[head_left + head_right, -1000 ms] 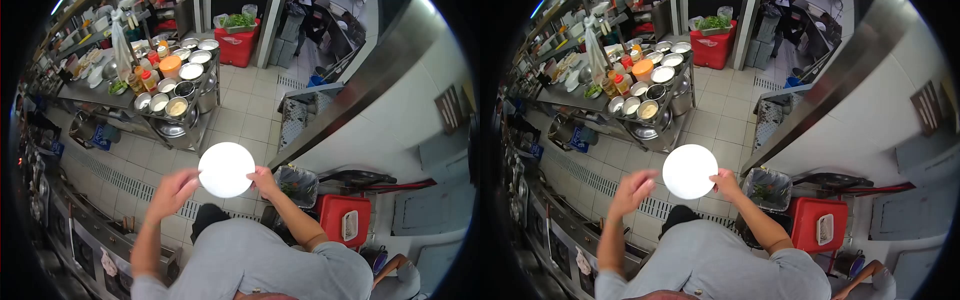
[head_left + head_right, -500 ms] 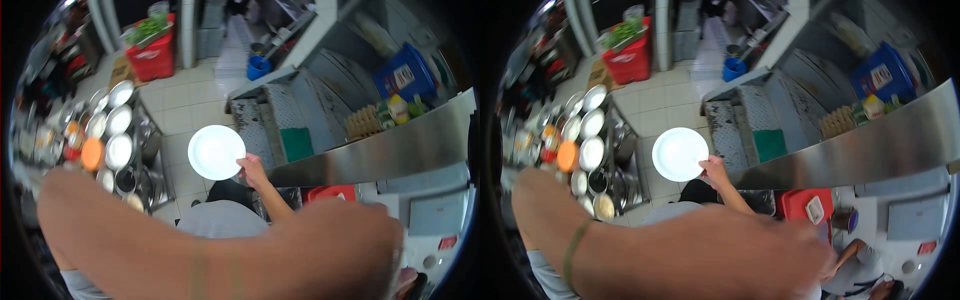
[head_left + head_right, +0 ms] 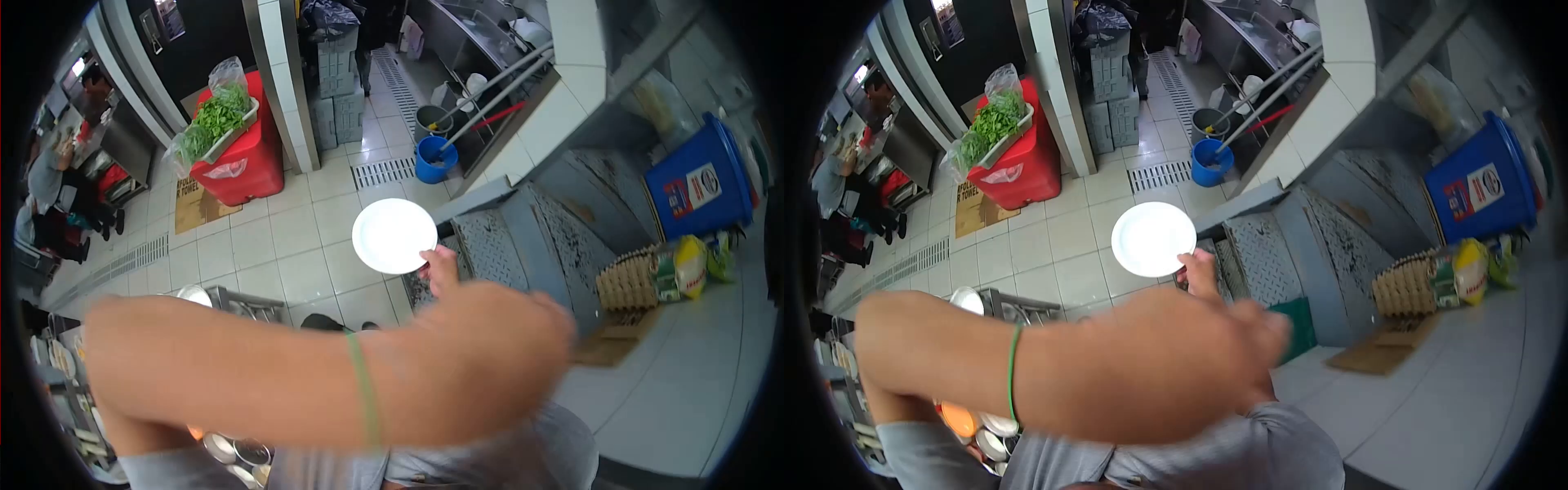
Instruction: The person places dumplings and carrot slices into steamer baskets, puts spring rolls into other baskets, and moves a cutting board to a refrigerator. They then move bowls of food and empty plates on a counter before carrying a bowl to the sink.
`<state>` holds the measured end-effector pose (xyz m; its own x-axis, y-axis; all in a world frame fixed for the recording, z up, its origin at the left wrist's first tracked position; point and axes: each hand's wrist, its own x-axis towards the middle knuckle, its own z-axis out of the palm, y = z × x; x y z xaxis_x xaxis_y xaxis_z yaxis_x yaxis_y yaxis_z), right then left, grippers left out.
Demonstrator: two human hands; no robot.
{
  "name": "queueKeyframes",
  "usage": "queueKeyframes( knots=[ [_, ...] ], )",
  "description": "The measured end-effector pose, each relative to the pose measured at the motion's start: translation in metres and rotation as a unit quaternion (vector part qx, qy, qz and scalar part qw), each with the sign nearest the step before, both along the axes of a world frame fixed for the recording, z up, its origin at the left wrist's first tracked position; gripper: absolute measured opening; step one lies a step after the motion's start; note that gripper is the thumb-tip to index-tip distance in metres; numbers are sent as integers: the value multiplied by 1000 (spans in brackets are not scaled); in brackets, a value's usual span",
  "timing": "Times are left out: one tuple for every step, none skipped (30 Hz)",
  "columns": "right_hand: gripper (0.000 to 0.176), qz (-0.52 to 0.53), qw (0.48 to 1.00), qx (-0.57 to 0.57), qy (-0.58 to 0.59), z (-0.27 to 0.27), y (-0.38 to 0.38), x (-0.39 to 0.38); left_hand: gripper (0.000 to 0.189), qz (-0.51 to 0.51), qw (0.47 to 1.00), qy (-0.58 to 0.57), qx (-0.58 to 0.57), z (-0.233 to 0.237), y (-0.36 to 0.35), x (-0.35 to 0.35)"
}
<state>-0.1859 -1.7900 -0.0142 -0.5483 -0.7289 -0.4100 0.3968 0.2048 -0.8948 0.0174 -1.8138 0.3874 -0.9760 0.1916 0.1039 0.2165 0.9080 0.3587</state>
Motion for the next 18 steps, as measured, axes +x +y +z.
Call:
queueKeyframes(
  knots=[
    [17, -28, 999, -2, -20, 9, -37, -14, 36, 29, 999, -26, 32, -7, -38, -7],
    [16, -29, 999, -14, -14, 10, -69, -31, 41, 55, 994, -50, 84, -18, -84, 4],
    [16, -32, 999, -24, -7, 9, -99, -49, 46, 83, 985, -71, 135, -30, -130, 15],
    [16, -37, 999, -34, -1, 7, -127, -67, 50, 138, 978, -87, 130, -48, -170, 29],
    [16, -51, 998, -42, 1, 7, -156, -84, 48, 179, 969, -67, 158, -64, -209, 42],
    [17, -65, 997, -48, 4, 8, -184, -103, 47, 221, 956, -47, 188, -79, -244, 55],
    [17, -79, 995, -54, 6, 10, -212, -120, 46, 255, 940, -84, 211, -87, -277, 65],
    [16, -100, 993, -55, 4, 17, -246, -143, 45, 291, 921, -114, 233, -94, -311, 70],
    [14, -120, 992, -48, -4, 21, -270, -159, 45, 310, 906, -103, 270, -108, -342, 79],
    [13, -143, 989, -42, -13, 23, -292, -175, 44, 327, 890, -94, 305, -128, -372, 86],
    [12, -167, 985, -45, -18, 31, -323, -199, 43, 341, 876, -78, 333, -144, -406, 86],
    [11, -187, 981, -42, -8, 41, -355, -228, 42, 357, 854, -74, 370, -157, -437, 83],
    [11, -205, 978, -31, -1, 47, -381, -256, 42, 376, 827, -75, 412, -170, -461, 80],
    [10, -223, 975, -16, 4, 49, -405, -283, 41, 395, 795, -79, 453, -182, -481, 75],
    [9, -243, 970, -26, -3, 50, -430, -317, 41, 404, 776, -90, 477, -190, -500, 66],
    [9, -263, 962, -66, -29, 54, -453, -348, 40, 414, 755, -99, 499, -198, -513, 59],
    [9, -291, 953, -80, -37, 59, -480, -382, 40, 424, 733, -107, 521, -207, -530, 48],
    [10, -271, 958, -88, -26, 55, -505, -426, 39, 430, 738, -118, 506, -218, -547, 39]
  ],
)
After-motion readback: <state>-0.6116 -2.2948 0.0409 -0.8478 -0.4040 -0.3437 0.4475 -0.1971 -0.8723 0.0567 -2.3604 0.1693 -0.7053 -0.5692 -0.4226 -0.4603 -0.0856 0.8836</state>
